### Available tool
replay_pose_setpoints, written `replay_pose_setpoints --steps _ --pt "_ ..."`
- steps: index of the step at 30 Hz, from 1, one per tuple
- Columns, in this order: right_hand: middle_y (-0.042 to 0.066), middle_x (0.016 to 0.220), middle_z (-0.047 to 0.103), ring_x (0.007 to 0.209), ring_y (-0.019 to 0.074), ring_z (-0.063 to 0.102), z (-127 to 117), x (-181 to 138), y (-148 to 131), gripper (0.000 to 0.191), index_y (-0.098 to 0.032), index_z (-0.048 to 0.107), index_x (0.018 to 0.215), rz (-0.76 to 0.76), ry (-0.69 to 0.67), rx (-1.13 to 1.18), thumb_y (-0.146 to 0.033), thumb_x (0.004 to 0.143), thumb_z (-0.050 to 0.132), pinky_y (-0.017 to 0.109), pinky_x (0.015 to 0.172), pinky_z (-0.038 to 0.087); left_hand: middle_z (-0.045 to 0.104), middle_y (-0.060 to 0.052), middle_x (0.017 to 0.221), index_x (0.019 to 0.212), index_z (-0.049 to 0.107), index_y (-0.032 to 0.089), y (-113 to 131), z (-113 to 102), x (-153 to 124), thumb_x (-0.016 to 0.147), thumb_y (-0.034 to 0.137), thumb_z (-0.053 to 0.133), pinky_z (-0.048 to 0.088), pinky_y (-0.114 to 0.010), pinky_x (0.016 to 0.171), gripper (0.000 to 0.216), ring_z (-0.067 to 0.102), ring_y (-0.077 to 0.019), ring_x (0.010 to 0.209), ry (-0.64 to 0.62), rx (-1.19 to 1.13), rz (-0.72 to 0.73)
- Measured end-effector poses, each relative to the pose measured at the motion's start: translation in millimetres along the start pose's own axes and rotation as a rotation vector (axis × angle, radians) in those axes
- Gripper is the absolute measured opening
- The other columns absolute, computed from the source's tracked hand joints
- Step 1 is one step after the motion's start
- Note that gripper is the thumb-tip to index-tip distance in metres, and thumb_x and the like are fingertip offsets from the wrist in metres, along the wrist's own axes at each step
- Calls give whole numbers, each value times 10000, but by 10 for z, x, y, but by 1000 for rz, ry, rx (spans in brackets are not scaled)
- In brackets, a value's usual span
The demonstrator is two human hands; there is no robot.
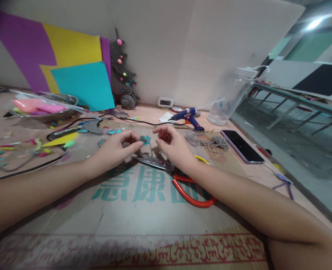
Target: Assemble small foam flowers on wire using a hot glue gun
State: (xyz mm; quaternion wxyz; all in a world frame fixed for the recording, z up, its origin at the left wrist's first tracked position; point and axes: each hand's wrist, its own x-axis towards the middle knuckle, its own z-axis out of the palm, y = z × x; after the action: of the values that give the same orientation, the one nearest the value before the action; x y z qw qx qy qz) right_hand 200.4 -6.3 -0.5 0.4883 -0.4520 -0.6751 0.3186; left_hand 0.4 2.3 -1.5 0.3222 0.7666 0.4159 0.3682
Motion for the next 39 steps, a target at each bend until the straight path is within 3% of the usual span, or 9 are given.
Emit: replay_pose_setpoints --steps 10,21,29,39 --pt "-37 713 432 629 138 484 10 -49 -36 153 -251 462 856 114 -62 97 -143 773 532 257 523 378 647 -14 782 782 575 187 -10 -3 0 867 365 563 470 -288 672 197 616 -178 750 -14 4 16" --pt "-53 667 419 563 123 457 5 -46 -48 131 -252 464 858 107 -41 101 -185 800 560 242 475 346 654 -17 793 795 578 188 -20 9 1 872 374 562 471 -298 697 202 619 -185 774 -18 -1 11" --pt "-20 814 570 772 141 611 3 -5 14 165 -220 542 934 50 -58 124 -181 787 604 276 640 464 654 -13 799 800 585 187 -18 2 5 873 375 560 459 -304 710 204 612 -188 785 -24 12 6" --pt "-23 800 575 716 123 560 2 -2 28 167 -212 568 926 15 -40 94 -160 773 611 286 659 466 653 -5 792 803 587 188 -40 11 2 876 375 560 446 -301 702 202 603 -179 765 -18 5 6"
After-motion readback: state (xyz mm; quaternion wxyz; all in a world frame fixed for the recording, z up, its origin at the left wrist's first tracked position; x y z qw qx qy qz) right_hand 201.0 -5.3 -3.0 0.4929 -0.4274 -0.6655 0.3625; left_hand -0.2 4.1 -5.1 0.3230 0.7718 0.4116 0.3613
